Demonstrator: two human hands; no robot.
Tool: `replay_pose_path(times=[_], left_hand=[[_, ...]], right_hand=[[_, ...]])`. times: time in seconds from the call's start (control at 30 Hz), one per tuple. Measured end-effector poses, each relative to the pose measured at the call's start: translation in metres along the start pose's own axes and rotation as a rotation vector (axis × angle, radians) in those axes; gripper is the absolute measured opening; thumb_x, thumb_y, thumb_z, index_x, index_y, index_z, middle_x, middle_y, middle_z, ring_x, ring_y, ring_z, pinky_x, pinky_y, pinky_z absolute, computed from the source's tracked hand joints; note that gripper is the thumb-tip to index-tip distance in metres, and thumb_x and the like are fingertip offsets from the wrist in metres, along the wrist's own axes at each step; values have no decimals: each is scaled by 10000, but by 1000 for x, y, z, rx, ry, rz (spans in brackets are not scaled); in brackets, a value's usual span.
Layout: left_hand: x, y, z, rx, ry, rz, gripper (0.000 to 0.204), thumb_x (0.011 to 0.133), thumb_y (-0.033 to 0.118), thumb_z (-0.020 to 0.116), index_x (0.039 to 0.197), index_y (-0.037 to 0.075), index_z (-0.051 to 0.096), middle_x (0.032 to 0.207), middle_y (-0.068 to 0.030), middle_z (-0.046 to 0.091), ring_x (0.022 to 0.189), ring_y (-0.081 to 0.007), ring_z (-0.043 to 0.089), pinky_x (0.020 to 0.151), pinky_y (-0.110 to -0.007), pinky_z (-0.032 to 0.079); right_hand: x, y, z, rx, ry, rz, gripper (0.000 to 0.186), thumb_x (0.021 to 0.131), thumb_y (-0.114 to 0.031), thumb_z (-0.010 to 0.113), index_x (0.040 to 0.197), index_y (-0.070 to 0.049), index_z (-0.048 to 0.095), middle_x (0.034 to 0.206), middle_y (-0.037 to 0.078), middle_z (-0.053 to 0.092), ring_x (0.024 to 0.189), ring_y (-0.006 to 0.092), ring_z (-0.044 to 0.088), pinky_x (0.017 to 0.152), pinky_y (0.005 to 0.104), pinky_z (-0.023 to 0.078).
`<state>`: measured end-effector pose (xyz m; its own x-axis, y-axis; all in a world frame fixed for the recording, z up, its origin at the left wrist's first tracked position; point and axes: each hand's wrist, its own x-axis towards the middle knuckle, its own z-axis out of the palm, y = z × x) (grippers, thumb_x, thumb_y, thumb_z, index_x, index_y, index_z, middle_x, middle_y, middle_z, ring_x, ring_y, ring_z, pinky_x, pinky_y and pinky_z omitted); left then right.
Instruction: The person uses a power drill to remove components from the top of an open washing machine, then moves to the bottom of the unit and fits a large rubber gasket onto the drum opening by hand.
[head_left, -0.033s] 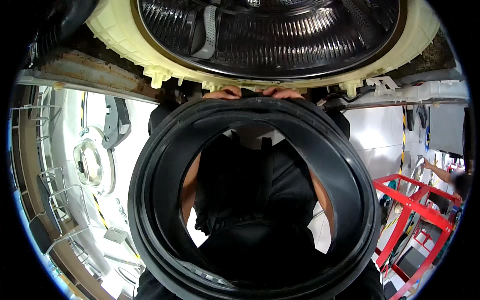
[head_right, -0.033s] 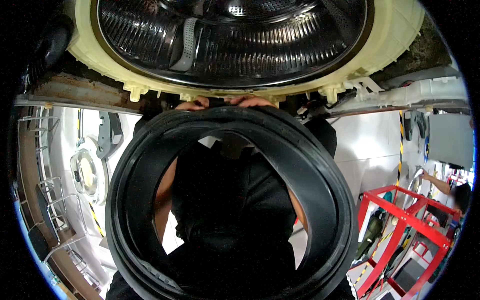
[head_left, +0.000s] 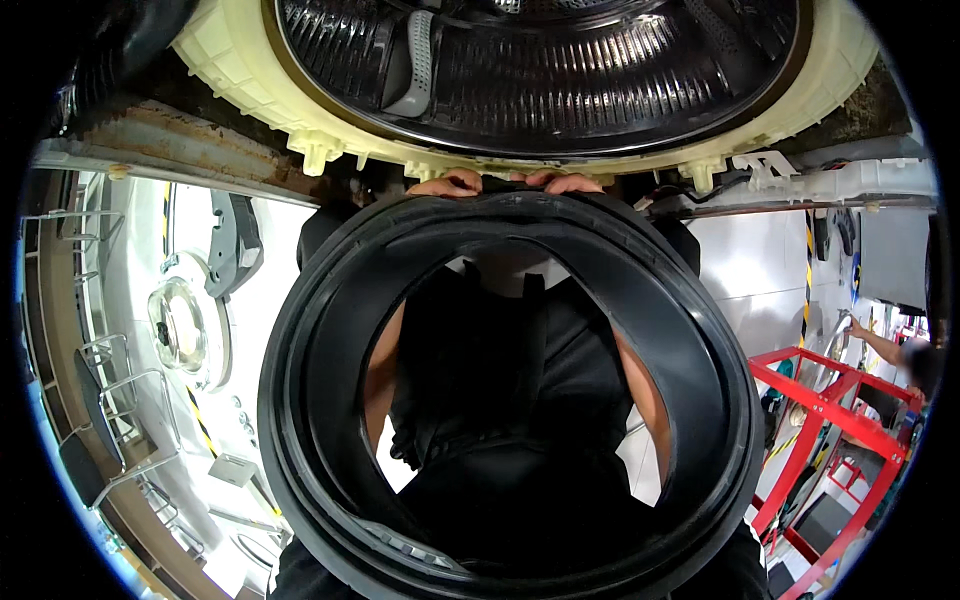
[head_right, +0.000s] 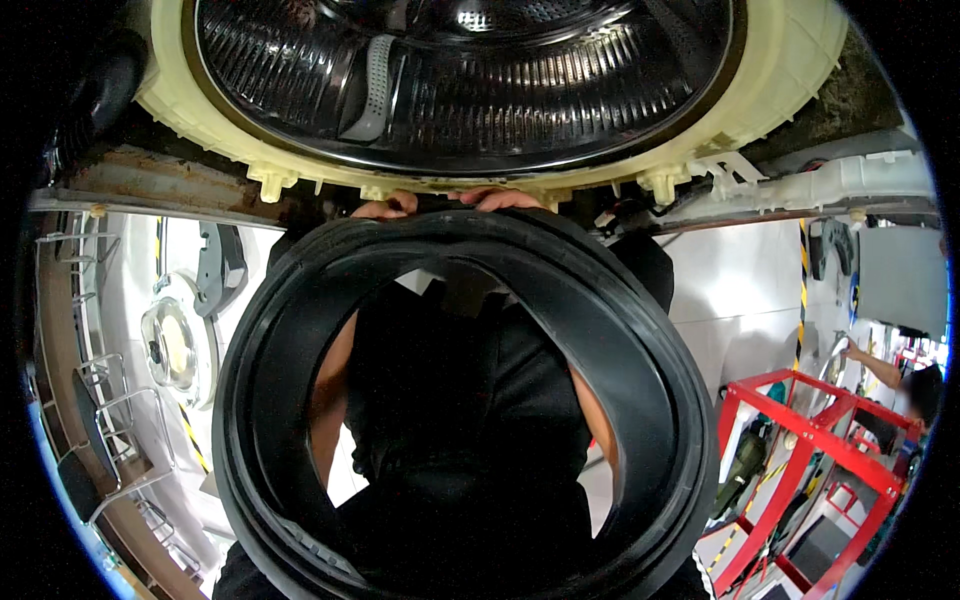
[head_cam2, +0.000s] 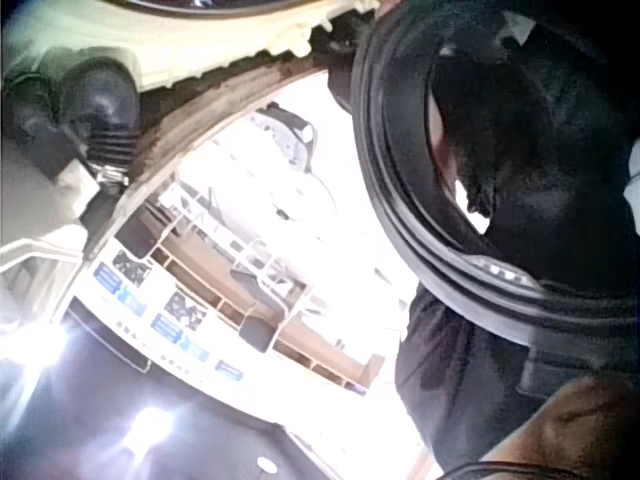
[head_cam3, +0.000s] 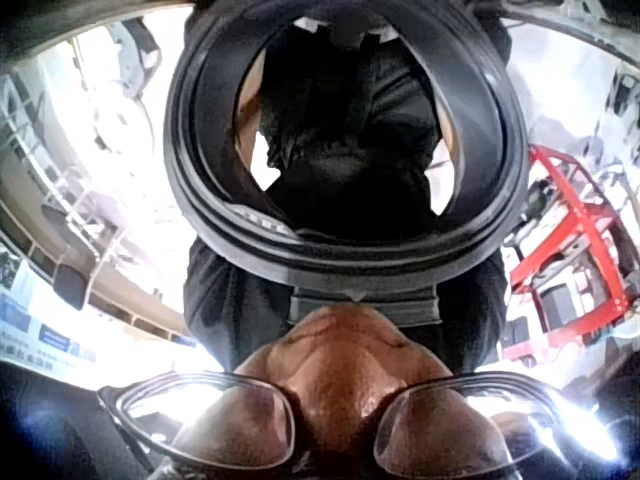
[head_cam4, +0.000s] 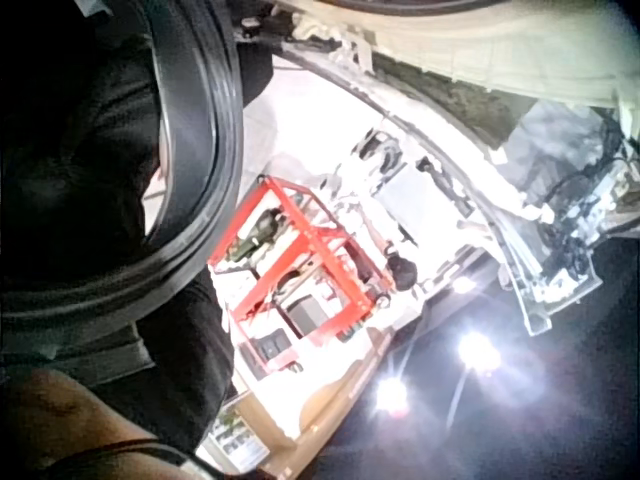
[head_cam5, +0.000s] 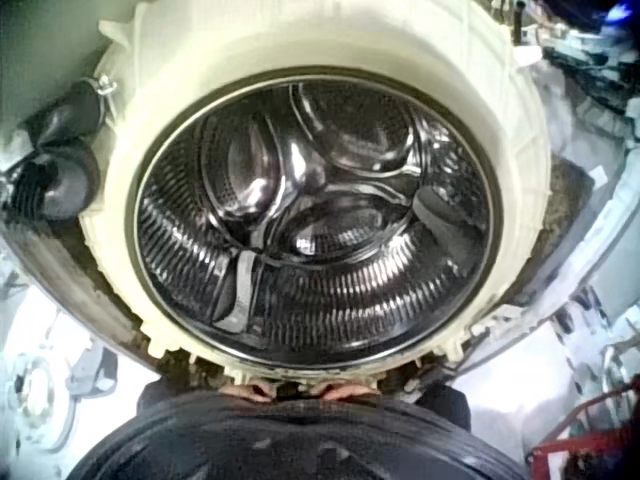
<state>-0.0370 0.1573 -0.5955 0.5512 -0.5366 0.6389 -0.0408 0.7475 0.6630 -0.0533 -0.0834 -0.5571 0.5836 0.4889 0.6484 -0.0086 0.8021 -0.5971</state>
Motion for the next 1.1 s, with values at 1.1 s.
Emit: replay_pose_path(times=[1.1], left_hand=[[28,43,122,734,354,-616,232,889,143,530,1077,31,609,1048,-186,566,996,-325,527,848,-408,404]], right_hand=[[28,-91,114,-1591,560,781,284,833,-91,539,1094,12,584,1029,212,593,962,375,567,851,332,441]])
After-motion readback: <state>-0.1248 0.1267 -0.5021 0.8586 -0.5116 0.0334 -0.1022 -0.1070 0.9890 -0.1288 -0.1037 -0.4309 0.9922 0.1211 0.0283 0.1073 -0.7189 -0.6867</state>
